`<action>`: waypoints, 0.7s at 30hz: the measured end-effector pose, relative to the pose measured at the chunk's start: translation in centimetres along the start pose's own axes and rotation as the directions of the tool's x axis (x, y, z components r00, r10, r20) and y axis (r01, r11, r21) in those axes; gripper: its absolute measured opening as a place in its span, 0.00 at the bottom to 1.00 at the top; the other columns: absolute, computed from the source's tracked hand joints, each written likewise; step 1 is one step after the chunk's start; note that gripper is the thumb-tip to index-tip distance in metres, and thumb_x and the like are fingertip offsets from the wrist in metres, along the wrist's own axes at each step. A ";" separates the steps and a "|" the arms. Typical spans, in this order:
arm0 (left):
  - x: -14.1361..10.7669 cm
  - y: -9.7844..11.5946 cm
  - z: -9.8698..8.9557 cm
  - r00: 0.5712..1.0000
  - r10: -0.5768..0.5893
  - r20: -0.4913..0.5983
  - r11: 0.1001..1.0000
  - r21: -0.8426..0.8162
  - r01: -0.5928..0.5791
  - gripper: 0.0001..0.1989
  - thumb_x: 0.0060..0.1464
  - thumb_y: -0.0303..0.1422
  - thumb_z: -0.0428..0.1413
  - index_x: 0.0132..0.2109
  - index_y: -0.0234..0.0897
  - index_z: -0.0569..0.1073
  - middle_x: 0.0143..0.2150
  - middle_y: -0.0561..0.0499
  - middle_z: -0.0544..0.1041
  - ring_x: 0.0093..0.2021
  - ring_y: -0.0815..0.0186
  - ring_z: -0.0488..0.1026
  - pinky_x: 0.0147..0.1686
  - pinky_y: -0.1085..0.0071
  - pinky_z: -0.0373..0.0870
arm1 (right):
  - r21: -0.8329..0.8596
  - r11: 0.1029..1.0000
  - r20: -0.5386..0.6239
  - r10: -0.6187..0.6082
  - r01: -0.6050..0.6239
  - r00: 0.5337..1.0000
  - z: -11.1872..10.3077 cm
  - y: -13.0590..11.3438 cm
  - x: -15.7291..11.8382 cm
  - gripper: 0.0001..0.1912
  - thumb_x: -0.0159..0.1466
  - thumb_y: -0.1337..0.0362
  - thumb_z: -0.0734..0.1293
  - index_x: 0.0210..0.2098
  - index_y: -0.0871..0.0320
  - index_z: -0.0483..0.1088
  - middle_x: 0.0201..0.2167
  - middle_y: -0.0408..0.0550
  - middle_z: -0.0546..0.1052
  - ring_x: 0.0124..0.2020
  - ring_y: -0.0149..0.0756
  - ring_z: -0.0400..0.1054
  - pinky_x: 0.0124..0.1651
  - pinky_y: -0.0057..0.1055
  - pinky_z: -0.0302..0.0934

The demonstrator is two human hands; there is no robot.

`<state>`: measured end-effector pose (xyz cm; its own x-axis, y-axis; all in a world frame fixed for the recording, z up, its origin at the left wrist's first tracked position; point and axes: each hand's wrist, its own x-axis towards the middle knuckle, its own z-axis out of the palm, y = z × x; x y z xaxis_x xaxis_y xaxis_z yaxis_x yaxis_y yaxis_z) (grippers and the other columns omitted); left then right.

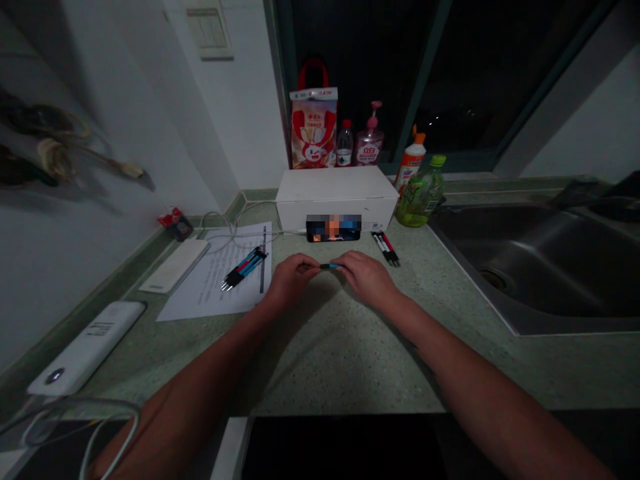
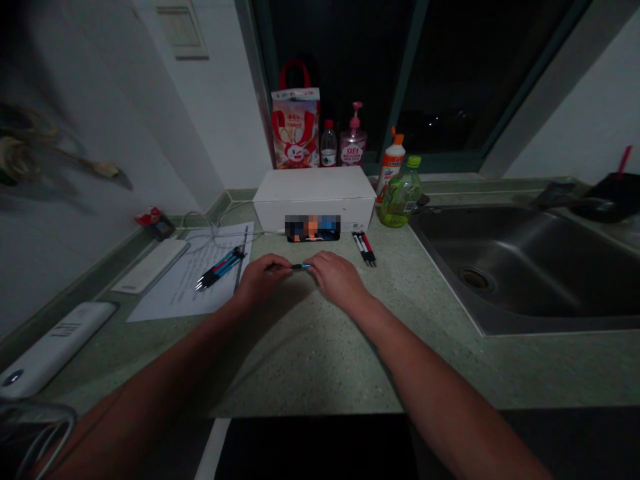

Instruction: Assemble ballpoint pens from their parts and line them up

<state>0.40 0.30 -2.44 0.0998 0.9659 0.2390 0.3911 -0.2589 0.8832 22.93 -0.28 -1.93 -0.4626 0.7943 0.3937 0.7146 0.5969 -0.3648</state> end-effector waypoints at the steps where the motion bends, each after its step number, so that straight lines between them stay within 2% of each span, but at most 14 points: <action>1: 0.0 -0.1 0.0 0.999 0.050 -0.005 0.999 0.015 -0.049 0.03 0.53 0.30 0.65 0.33 0.41 0.79 0.36 0.51 0.83 0.38 0.59 0.79 0.45 0.60 0.77 | 0.010 1.000 0.007 0.003 -0.003 1.000 0.0 0.0 0.0 0.13 0.76 0.66 0.63 0.52 0.54 0.80 0.47 0.53 0.83 0.49 0.45 0.75 0.52 0.40 0.68; 3: 0.1 -0.1 -0.1 0.992 0.128 0.000 0.991 0.044 -0.128 0.05 0.52 0.28 0.65 0.31 0.42 0.78 0.37 0.51 0.83 0.41 0.59 0.79 0.47 0.60 0.77 | 0.022 1.000 0.020 0.009 -0.009 1.000 0.0 -0.1 -0.1 0.14 0.76 0.66 0.63 0.53 0.53 0.80 0.47 0.53 0.83 0.49 0.45 0.76 0.52 0.40 0.68; 5: 0.1 -0.1 -0.1 0.989 0.145 -0.005 0.988 0.062 -0.144 0.05 0.52 0.26 0.64 0.32 0.43 0.78 0.38 0.51 0.83 0.42 0.59 0.78 0.48 0.60 0.77 | 0.024 1.000 0.029 0.017 -0.018 0.999 0.0 -0.2 -0.1 0.15 0.76 0.66 0.62 0.53 0.53 0.80 0.46 0.53 0.83 0.49 0.45 0.76 0.51 0.40 0.68; 10: 0.1 0.3 0.1 1.000 -0.015 -0.026 0.999 -0.033 0.014 0.12 0.51 0.29 0.66 0.45 0.41 0.79 0.40 0.50 0.84 0.40 0.60 0.80 0.46 0.62 0.77 | 0.007 0.999 0.028 0.041 -0.042 0.999 0.2 -0.5 -0.1 0.16 0.77 0.66 0.61 0.54 0.53 0.79 0.45 0.53 0.82 0.49 0.46 0.76 0.49 0.40 0.68; 13: 0.0 0.4 0.0 0.996 -0.092 0.010 0.993 -0.073 0.093 0.06 0.58 0.36 0.63 0.40 0.40 0.78 0.32 0.50 0.83 0.35 0.60 0.79 0.40 0.63 0.77 | -0.009 0.998 0.037 0.056 -0.056 0.998 0.1 -0.5 0.0 0.16 0.77 0.66 0.61 0.54 0.54 0.80 0.45 0.53 0.82 0.49 0.46 0.76 0.50 0.40 0.68; 15: 0.1 0.4 -0.1 0.996 -0.090 0.020 0.994 -0.067 0.091 0.06 0.57 0.37 0.63 0.36 0.41 0.78 0.31 0.50 0.82 0.34 0.61 0.79 0.40 0.63 0.77 | -0.020 0.998 0.052 0.063 -0.062 0.997 0.0 -0.6 0.0 0.15 0.76 0.66 0.62 0.54 0.54 0.80 0.45 0.53 0.82 0.50 0.46 0.75 0.51 0.40 0.68; 18: 0.2 0.5 -0.2 0.996 -0.087 -0.010 0.991 -0.107 0.085 0.09 0.52 0.37 0.66 0.39 0.40 0.78 0.33 0.51 0.83 0.34 0.61 0.80 0.40 0.64 0.77 | -0.021 0.998 0.055 0.064 -0.063 0.996 -0.2 -0.7 0.1 0.16 0.77 0.66 0.61 0.54 0.54 0.80 0.46 0.53 0.82 0.50 0.45 0.75 0.51 0.39 0.67; 21: 0.2 0.5 -0.2 0.991 -0.130 0.015 0.983 -0.129 0.130 0.11 0.55 0.41 0.65 0.38 0.40 0.77 0.28 0.52 0.81 0.32 0.60 0.79 0.37 0.64 0.77 | -0.018 0.998 0.048 0.058 -0.057 0.997 -0.3 -0.7 0.1 0.16 0.77 0.66 0.61 0.54 0.54 0.80 0.46 0.53 0.82 0.50 0.45 0.75 0.50 0.38 0.67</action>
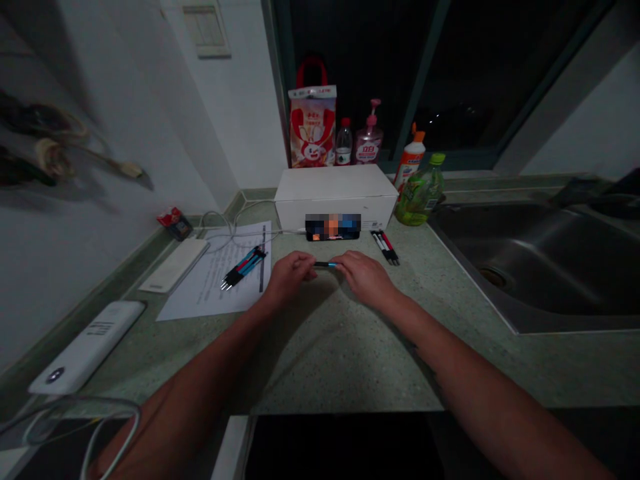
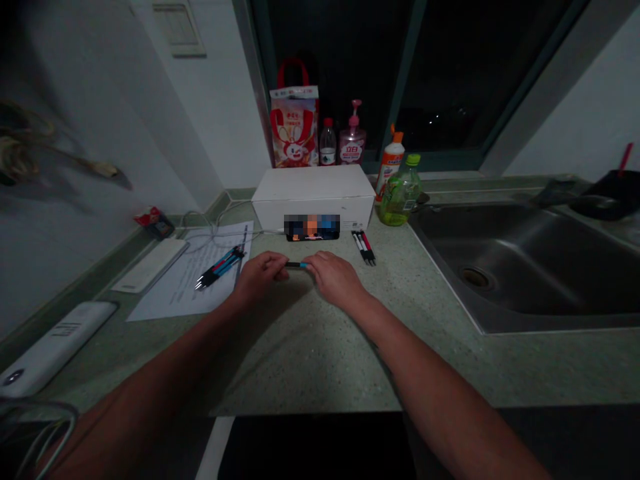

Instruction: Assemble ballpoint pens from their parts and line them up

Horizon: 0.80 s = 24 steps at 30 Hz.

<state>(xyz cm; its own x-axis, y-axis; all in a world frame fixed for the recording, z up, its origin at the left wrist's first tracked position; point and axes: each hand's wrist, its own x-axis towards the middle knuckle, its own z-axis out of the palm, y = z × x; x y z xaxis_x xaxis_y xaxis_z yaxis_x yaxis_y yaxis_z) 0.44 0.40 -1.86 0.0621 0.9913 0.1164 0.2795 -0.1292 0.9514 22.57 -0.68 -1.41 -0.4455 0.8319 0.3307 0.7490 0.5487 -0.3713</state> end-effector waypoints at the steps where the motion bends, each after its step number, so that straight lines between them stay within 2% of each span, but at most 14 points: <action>1: 0.0 0.0 0.0 1.000 0.002 0.006 1.000 0.006 -0.002 0.11 0.54 0.41 0.65 0.37 0.40 0.77 0.28 0.51 0.81 0.32 0.60 0.80 0.38 0.64 0.76 | 0.001 1.000 -0.002 -0.002 0.002 1.000 0.0 0.0 0.0 0.16 0.77 0.66 0.61 0.54 0.54 0.79 0.46 0.53 0.82 0.50 0.45 0.75 0.50 0.38 0.67; 4: -0.1 0.0 0.0 1.000 0.012 -0.002 1.000 -0.011 -0.012 0.12 0.52 0.41 0.67 0.38 0.40 0.77 0.33 0.49 0.83 0.36 0.60 0.80 0.39 0.65 0.76 | 0.006 1.000 -0.013 -0.003 0.003 1.000 -0.1 -0.1 -0.1 0.16 0.77 0.66 0.61 0.54 0.54 0.79 0.46 0.53 0.82 0.50 0.45 0.75 0.50 0.39 0.67; 7: -0.1 -0.1 0.0 1.000 -0.028 0.012 0.999 -0.025 0.028 0.13 0.55 0.45 0.64 0.37 0.40 0.76 0.32 0.49 0.83 0.34 0.61 0.79 0.38 0.65 0.76 | -0.005 1.000 0.000 -0.002 0.002 1.000 -0.2 -0.2 0.0 0.15 0.77 0.67 0.61 0.53 0.54 0.79 0.45 0.53 0.82 0.50 0.45 0.75 0.50 0.39 0.68; 11: 0.0 -0.4 0.0 1.000 -0.005 -0.005 1.000 -0.008 0.005 0.11 0.51 0.40 0.67 0.38 0.40 0.78 0.34 0.50 0.84 0.34 0.62 0.79 0.38 0.65 0.76 | -0.005 1.000 0.019 -0.006 0.006 1.000 -0.1 -0.2 0.0 0.14 0.77 0.67 0.62 0.52 0.55 0.79 0.45 0.53 0.82 0.49 0.45 0.75 0.50 0.39 0.68; 15: 0.1 -0.3 0.0 0.997 -0.071 0.043 0.997 -0.006 0.071 0.09 0.57 0.40 0.64 0.35 0.40 0.77 0.27 0.52 0.81 0.30 0.61 0.78 0.35 0.64 0.76 | 0.000 1.000 0.018 -0.020 0.020 1.000 0.0 -0.1 0.0 0.14 0.76 0.67 0.62 0.53 0.54 0.80 0.45 0.53 0.82 0.49 0.46 0.75 0.51 0.40 0.68; 17: 0.0 -0.2 0.0 0.997 -0.048 0.058 0.999 0.025 0.047 0.07 0.56 0.37 0.65 0.33 0.40 0.77 0.29 0.52 0.82 0.33 0.60 0.79 0.37 0.64 0.76 | 0.020 0.999 0.011 -0.027 0.027 1.000 0.0 0.0 0.0 0.14 0.76 0.67 0.62 0.53 0.53 0.80 0.45 0.53 0.82 0.49 0.46 0.75 0.51 0.41 0.68; 19: 0.0 -0.2 -0.1 1.000 -0.006 0.026 1.000 0.027 0.005 0.06 0.53 0.35 0.67 0.36 0.40 0.78 0.32 0.52 0.83 0.36 0.60 0.80 0.39 0.63 0.77 | 0.042 0.999 -0.009 -0.022 0.022 1.000 0.0 0.0 0.0 0.15 0.76 0.67 0.62 0.53 0.53 0.80 0.45 0.53 0.82 0.50 0.47 0.75 0.51 0.42 0.68; 24: 0.1 -0.7 -0.2 0.999 -0.006 0.045 0.999 0.039 0.004 0.10 0.58 0.41 0.65 0.36 0.39 0.78 0.31 0.49 0.83 0.33 0.60 0.79 0.38 0.62 0.77 | 0.071 0.997 -0.011 0.001 0.000 1.000 0.0 0.0 0.0 0.14 0.76 0.66 0.63 0.52 0.52 0.81 0.45 0.53 0.83 0.50 0.46 0.76 0.52 0.40 0.68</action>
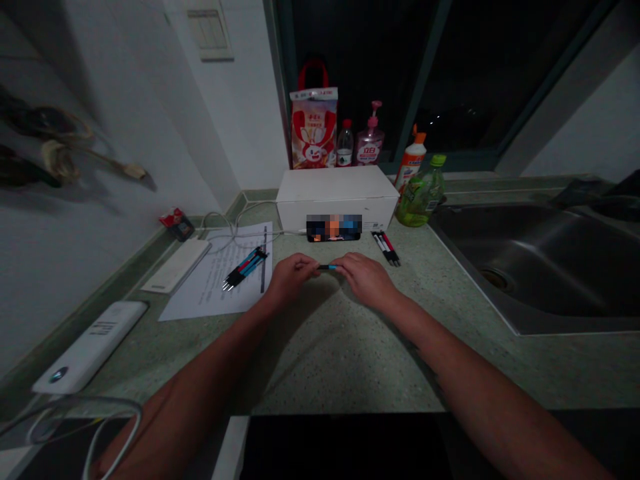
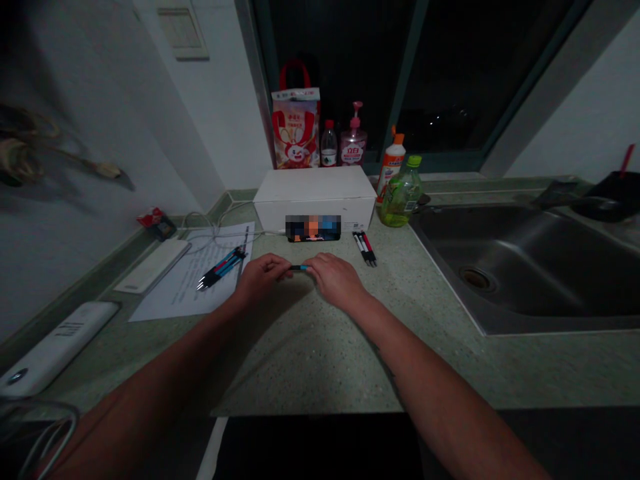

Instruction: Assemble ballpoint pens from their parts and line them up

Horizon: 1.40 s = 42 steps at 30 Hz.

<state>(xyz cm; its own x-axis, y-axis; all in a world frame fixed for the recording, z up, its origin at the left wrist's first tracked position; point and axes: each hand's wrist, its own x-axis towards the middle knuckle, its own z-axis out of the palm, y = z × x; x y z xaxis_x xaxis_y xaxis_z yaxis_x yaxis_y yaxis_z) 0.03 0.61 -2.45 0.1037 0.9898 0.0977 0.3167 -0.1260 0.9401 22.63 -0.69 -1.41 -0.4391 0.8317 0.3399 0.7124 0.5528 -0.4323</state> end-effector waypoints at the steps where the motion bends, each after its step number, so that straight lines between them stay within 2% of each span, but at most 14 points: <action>1: 0.0 -0.1 -0.1 1.000 0.023 -0.003 0.999 0.022 -0.023 0.10 0.57 0.41 0.65 0.35 0.40 0.79 0.31 0.49 0.84 0.34 0.59 0.80 0.39 0.62 0.77 | 0.030 1.000 0.008 0.007 -0.008 1.000 0.0 0.1 0.0 0.14 0.75 0.67 0.64 0.52 0.52 0.81 0.45 0.52 0.83 0.50 0.46 0.76 0.51 0.40 0.68; 5: -0.3 0.0 -0.4 0.978 0.200 -0.059 0.966 0.181 -0.187 0.04 0.55 0.36 0.67 0.35 0.41 0.82 0.35 0.50 0.84 0.38 0.59 0.80 0.44 0.62 0.76 | 0.268 0.960 0.045 0.071 -0.080 0.996 0.4 0.6 0.0 0.13 0.74 0.67 0.64 0.50 0.56 0.81 0.40 0.50 0.83 0.43 0.41 0.77 0.49 0.37 0.68; 8: -0.5 0.7 -0.7 0.947 0.321 -0.028 0.916 0.265 -0.302 0.02 0.56 0.32 0.67 0.34 0.42 0.83 0.35 0.49 0.83 0.39 0.58 0.79 0.46 0.61 0.75 | 0.468 0.869 0.114 0.123 -0.163 0.986 0.7 1.3 0.1 0.13 0.73 0.65 0.65 0.48 0.58 0.81 0.34 0.47 0.83 0.37 0.37 0.76 0.45 0.35 0.68; 10: -0.6 1.1 -0.9 0.933 0.359 -0.018 0.895 0.289 -0.339 0.02 0.57 0.31 0.67 0.34 0.42 0.83 0.35 0.48 0.83 0.41 0.58 0.79 0.46 0.61 0.75 | 0.563 0.795 0.152 0.168 -0.225 0.974 0.7 1.7 0.3 0.12 0.70 0.62 0.68 0.47 0.58 0.82 0.31 0.46 0.82 0.33 0.35 0.74 0.39 0.33 0.67; 13: -0.7 1.4 -0.9 0.932 0.355 -0.073 0.898 0.304 -0.318 0.02 0.56 0.31 0.67 0.35 0.42 0.82 0.36 0.49 0.82 0.39 0.59 0.78 0.45 0.62 0.75 | 0.680 0.679 0.126 0.264 -0.277 0.956 0.2 2.3 0.6 0.15 0.63 0.56 0.75 0.45 0.58 0.82 0.30 0.47 0.82 0.28 0.34 0.72 0.31 0.32 0.66; 16: -0.7 1.4 -0.5 0.952 0.293 -0.089 0.930 0.256 -0.262 0.03 0.56 0.31 0.66 0.36 0.41 0.79 0.35 0.51 0.80 0.36 0.63 0.76 0.42 0.65 0.75 | 0.787 0.566 0.027 0.364 -0.244 0.931 -0.3 2.6 1.0 0.20 0.59 0.50 0.78 0.43 0.56 0.80 0.29 0.47 0.81 0.28 0.37 0.75 0.28 0.32 0.68; 18: -1.0 1.3 0.1 0.970 0.242 -0.003 0.953 0.187 -0.238 0.04 0.56 0.33 0.66 0.37 0.40 0.77 0.34 0.53 0.79 0.34 0.64 0.74 0.40 0.67 0.74 | 0.833 0.515 -0.031 0.407 -0.201 0.913 -0.4 2.5 1.1 0.23 0.57 0.48 0.79 0.45 0.54 0.79 0.29 0.45 0.81 0.31 0.39 0.78 0.29 0.32 0.71; 20: -1.5 1.2 0.7 0.968 0.215 0.126 0.967 0.114 -0.229 0.06 0.56 0.35 0.65 0.36 0.40 0.76 0.33 0.53 0.79 0.33 0.65 0.73 0.38 0.68 0.73 | 0.860 0.483 -0.073 0.434 -0.164 0.898 -0.2 2.2 1.2 0.29 0.55 0.47 0.80 0.51 0.52 0.77 0.30 0.44 0.82 0.34 0.41 0.80 0.31 0.34 0.74; 22: -2.0 1.2 1.4 0.951 0.211 0.226 0.971 0.060 -0.230 0.07 0.57 0.36 0.64 0.35 0.39 0.75 0.32 0.52 0.78 0.33 0.64 0.73 0.37 0.68 0.72 | 0.875 0.460 -0.087 0.451 -0.148 0.888 0.3 1.9 1.3 0.35 0.55 0.46 0.80 0.57 0.51 0.76 0.32 0.44 0.83 0.35 0.42 0.80 0.31 0.35 0.75; 25: -2.7 1.2 2.0 0.934 0.187 0.303 0.979 0.027 -0.204 0.05 0.56 0.34 0.62 0.35 0.38 0.74 0.31 0.53 0.77 0.32 0.65 0.72 0.36 0.69 0.70 | 0.880 0.446 -0.057 0.446 -0.166 0.893 0.8 1.5 1.2 0.34 0.56 0.45 0.79 0.57 0.54 0.77 0.32 0.45 0.83 0.33 0.42 0.80 0.31 0.35 0.76; 27: -2.8 1.3 2.2 0.933 0.173 0.315 0.982 0.019 -0.188 0.05 0.56 0.33 0.62 0.35 0.38 0.74 0.31 0.54 0.76 0.32 0.65 0.71 0.36 0.69 0.69 | 0.875 0.450 -0.043 0.438 -0.178 0.898 1.0 1.3 1.2 0.33 0.56 0.46 0.79 0.56 0.55 0.78 0.31 0.46 0.83 0.31 0.40 0.80 0.31 0.35 0.76; 31: -2.8 1.6 2.1 0.936 0.163 0.313 0.983 0.028 -0.181 0.04 0.55 0.32 0.62 0.35 0.39 0.74 0.31 0.54 0.76 0.32 0.65 0.72 0.36 0.68 0.69 | 0.871 0.461 -0.058 0.443 -0.171 0.895 0.9 1.2 1.2 0.37 0.57 0.47 0.78 0.63 0.54 0.76 0.32 0.45 0.83 0.30 0.39 0.79 0.31 0.35 0.76; 36: -2.8 1.8 2.1 0.936 0.131 0.328 0.989 0.025 -0.147 0.05 0.54 0.33 0.62 0.35 0.39 0.74 0.31 0.53 0.78 0.33 0.64 0.73 0.37 0.68 0.71 | 0.869 0.467 -0.058 0.422 -0.162 0.905 0.7 1.1 1.1 0.36 0.58 0.46 0.78 0.63 0.53 0.77 0.30 0.44 0.83 0.31 0.40 0.79 0.32 0.36 0.77; 42: -2.8 1.3 2.2 0.935 0.157 0.318 0.986 -0.005 -0.164 0.04 0.55 0.32 0.62 0.35 0.38 0.75 0.32 0.53 0.77 0.33 0.64 0.73 0.37 0.67 0.71 | 0.860 0.480 -0.047 0.412 -0.173 0.910 0.8 1.3 1.1 0.37 0.59 0.46 0.77 0.64 0.53 0.76 0.30 0.45 0.82 0.31 0.40 0.79 0.32 0.36 0.76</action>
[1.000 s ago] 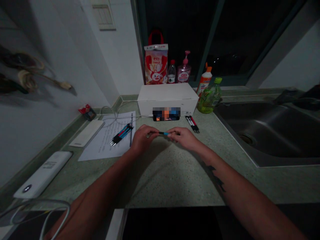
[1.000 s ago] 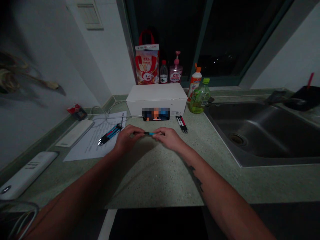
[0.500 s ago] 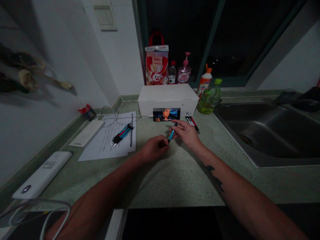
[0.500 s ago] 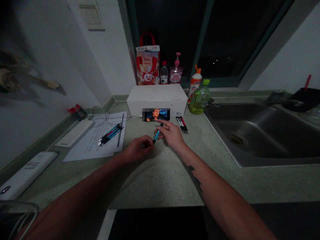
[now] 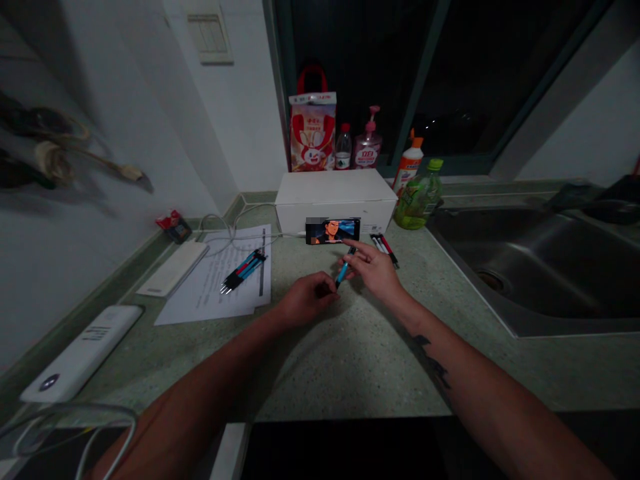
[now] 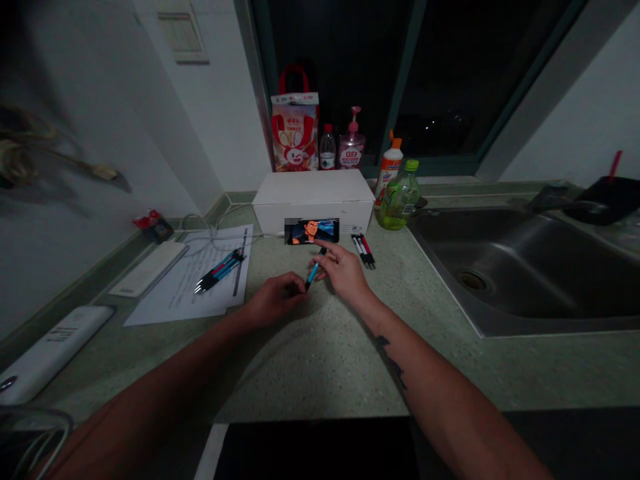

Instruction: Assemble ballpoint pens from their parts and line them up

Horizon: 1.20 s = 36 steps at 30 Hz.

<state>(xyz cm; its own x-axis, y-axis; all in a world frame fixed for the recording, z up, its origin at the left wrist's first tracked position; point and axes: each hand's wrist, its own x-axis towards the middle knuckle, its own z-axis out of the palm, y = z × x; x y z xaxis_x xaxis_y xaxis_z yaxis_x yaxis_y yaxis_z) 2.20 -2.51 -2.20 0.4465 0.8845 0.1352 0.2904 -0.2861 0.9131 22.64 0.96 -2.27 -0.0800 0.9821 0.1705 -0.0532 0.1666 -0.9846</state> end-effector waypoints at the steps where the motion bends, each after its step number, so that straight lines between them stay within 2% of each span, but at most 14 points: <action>1: 0.0 0.0 0.0 1.000 0.001 0.003 1.000 0.001 -0.001 0.04 0.55 0.32 0.62 0.35 0.38 0.75 0.32 0.53 0.77 0.33 0.64 0.73 0.37 0.67 0.71 | 0.004 1.000 -0.003 -0.003 0.003 1.000 0.0 -0.1 0.0 0.40 0.59 0.46 0.77 0.67 0.52 0.73 0.30 0.44 0.82 0.31 0.40 0.79 0.32 0.35 0.76; 4: 0.0 -0.1 -0.1 1.000 0.009 -0.006 1.000 0.011 -0.009 0.04 0.55 0.33 0.63 0.35 0.39 0.75 0.32 0.52 0.77 0.32 0.63 0.73 0.37 0.66 0.71 | 0.030 1.000 -0.008 0.003 -0.003 1.000 0.1 -0.2 -0.1 0.51 0.58 0.46 0.79 0.76 0.49 0.61 0.31 0.43 0.82 0.32 0.41 0.79 0.32 0.34 0.75; 6: 0.1 -0.1 -0.2 0.999 0.022 -0.025 1.000 0.021 -0.022 0.05 0.56 0.33 0.63 0.35 0.39 0.75 0.33 0.52 0.79 0.33 0.63 0.74 0.38 0.65 0.72 | 0.036 0.999 0.047 0.029 -0.031 0.998 0.4 0.0 -0.3 0.53 0.57 0.46 0.80 0.76 0.49 0.59 0.31 0.43 0.82 0.32 0.41 0.79 0.32 0.34 0.75; 10: 0.3 -0.4 -0.3 0.997 0.051 -0.054 0.998 0.039 -0.049 0.04 0.57 0.33 0.63 0.37 0.39 0.76 0.37 0.50 0.82 0.36 0.62 0.78 0.41 0.64 0.75 | -0.052 0.998 0.183 0.048 -0.040 0.982 0.9 1.0 -0.3 0.41 0.60 0.48 0.77 0.68 0.54 0.70 0.27 0.42 0.79 0.29 0.39 0.76 0.35 0.35 0.74; 12: 0.4 -0.6 -0.4 0.996 0.066 -0.063 0.997 0.035 -0.064 0.06 0.57 0.32 0.64 0.42 0.39 0.78 0.39 0.48 0.84 0.38 0.61 0.79 0.42 0.63 0.76 | -0.181 0.983 0.128 0.006 0.018 0.992 0.4 1.2 0.1 0.31 0.65 0.51 0.72 0.64 0.57 0.74 0.29 0.45 0.80 0.30 0.41 0.76 0.37 0.37 0.73; 13: 0.4 -0.8 -0.4 0.995 0.072 -0.074 0.997 0.032 -0.070 0.08 0.57 0.32 0.64 0.44 0.39 0.78 0.41 0.47 0.84 0.39 0.61 0.80 0.43 0.63 0.77 | -0.283 0.958 0.058 -0.032 0.047 0.998 -0.2 1.1 0.4 0.27 0.67 0.53 0.69 0.62 0.58 0.75 0.31 0.48 0.81 0.32 0.43 0.76 0.39 0.39 0.73; 15: 0.5 -1.1 -0.5 0.992 0.074 -0.098 0.997 0.040 -0.071 0.12 0.57 0.32 0.64 0.49 0.39 0.78 0.43 0.47 0.84 0.40 0.61 0.80 0.43 0.63 0.77 | -0.564 0.823 -0.126 -0.161 0.062 0.979 -2.1 0.6 1.0 0.22 0.71 0.57 0.64 0.59 0.59 0.78 0.40 0.56 0.83 0.39 0.48 0.77 0.46 0.43 0.72; 17: 0.6 -1.4 -0.7 0.992 0.059 -0.109 0.996 0.068 -0.051 0.13 0.58 0.32 0.63 0.50 0.40 0.78 0.44 0.47 0.84 0.41 0.62 0.80 0.45 0.63 0.77 | -0.769 0.639 -0.238 -0.264 -0.015 0.935 -4.6 0.0 1.4 0.22 0.72 0.61 0.61 0.58 0.62 0.79 0.50 0.63 0.82 0.49 0.53 0.77 0.54 0.45 0.69; 18: 0.6 -1.5 -0.8 0.993 0.049 -0.111 0.996 0.084 -0.040 0.12 0.59 0.32 0.62 0.50 0.40 0.78 0.44 0.48 0.84 0.41 0.62 0.80 0.45 0.63 0.77 | -0.830 0.551 -0.278 -0.277 -0.085 0.920 -5.9 -0.3 1.6 0.23 0.73 0.62 0.60 0.58 0.63 0.79 0.52 0.65 0.82 0.50 0.53 0.76 0.55 0.44 0.68; 21: 0.7 -1.6 -1.1 0.992 0.038 -0.121 0.993 0.116 -0.024 0.12 0.60 0.33 0.62 0.51 0.39 0.79 0.45 0.47 0.84 0.40 0.63 0.79 0.45 0.64 0.76 | -0.896 0.335 -0.376 -0.231 -0.290 0.897 -8.6 -0.5 1.8 0.24 0.72 0.68 0.58 0.59 0.68 0.78 0.49 0.67 0.81 0.49 0.52 0.75 0.53 0.41 0.66; 24: 0.7 -1.7 -1.3 0.991 0.050 -0.122 0.990 0.136 -0.033 0.13 0.60 0.33 0.62 0.51 0.38 0.79 0.45 0.46 0.84 0.39 0.63 0.79 0.44 0.64 0.77 | -0.913 0.215 -0.382 -0.150 -0.347 0.912 -9.3 0.0 1.9 0.24 0.71 0.71 0.58 0.60 0.68 0.78 0.49 0.67 0.80 0.49 0.49 0.75 0.53 0.37 0.64; 29: 0.8 -1.6 -1.7 0.986 0.062 -0.153 0.982 0.188 -0.032 0.11 0.60 0.31 0.61 0.50 0.38 0.80 0.45 0.47 0.84 0.39 0.63 0.79 0.43 0.65 0.77 | -0.940 0.151 -0.322 -0.088 -0.307 0.943 -8.5 0.6 2.1 0.23 0.73 0.69 0.60 0.61 0.65 0.79 0.52 0.67 0.80 0.52 0.51 0.74 0.56 0.38 0.63; 32: 1.1 -1.8 -2.2 0.979 0.053 -0.199 0.962 0.271 0.003 0.11 0.60 0.30 0.62 0.49 0.39 0.80 0.44 0.48 0.84 0.38 0.63 0.79 0.43 0.64 0.77 | -0.942 0.151 -0.313 -0.082 -0.299 0.946 -8.6 0.7 2.1 0.24 0.72 0.69 0.60 0.61 0.64 0.79 0.52 0.66 0.81 0.52 0.51 0.74 0.56 0.38 0.63; 36: 1.5 -1.8 -3.5 0.960 0.020 -0.279 0.887 0.448 0.111 0.12 0.60 0.28 0.61 0.51 0.38 0.80 0.45 0.47 0.84 0.41 0.61 0.79 0.48 0.62 0.77 | -0.935 0.188 -0.315 -0.044 -0.302 0.948 -9.1 0.7 2.1 0.25 0.69 0.72 0.61 0.62 0.63 0.79 0.52 0.65 0.81 0.51 0.51 0.76 0.54 0.38 0.64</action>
<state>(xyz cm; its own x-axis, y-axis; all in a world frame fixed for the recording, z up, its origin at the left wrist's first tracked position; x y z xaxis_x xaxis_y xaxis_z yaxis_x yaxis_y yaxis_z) -0.61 0.59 -2.35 0.1987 0.9462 0.2555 0.6868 -0.3204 0.6524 31.51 3.96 -2.95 0.2405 0.9514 0.1925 0.9444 -0.1835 -0.2728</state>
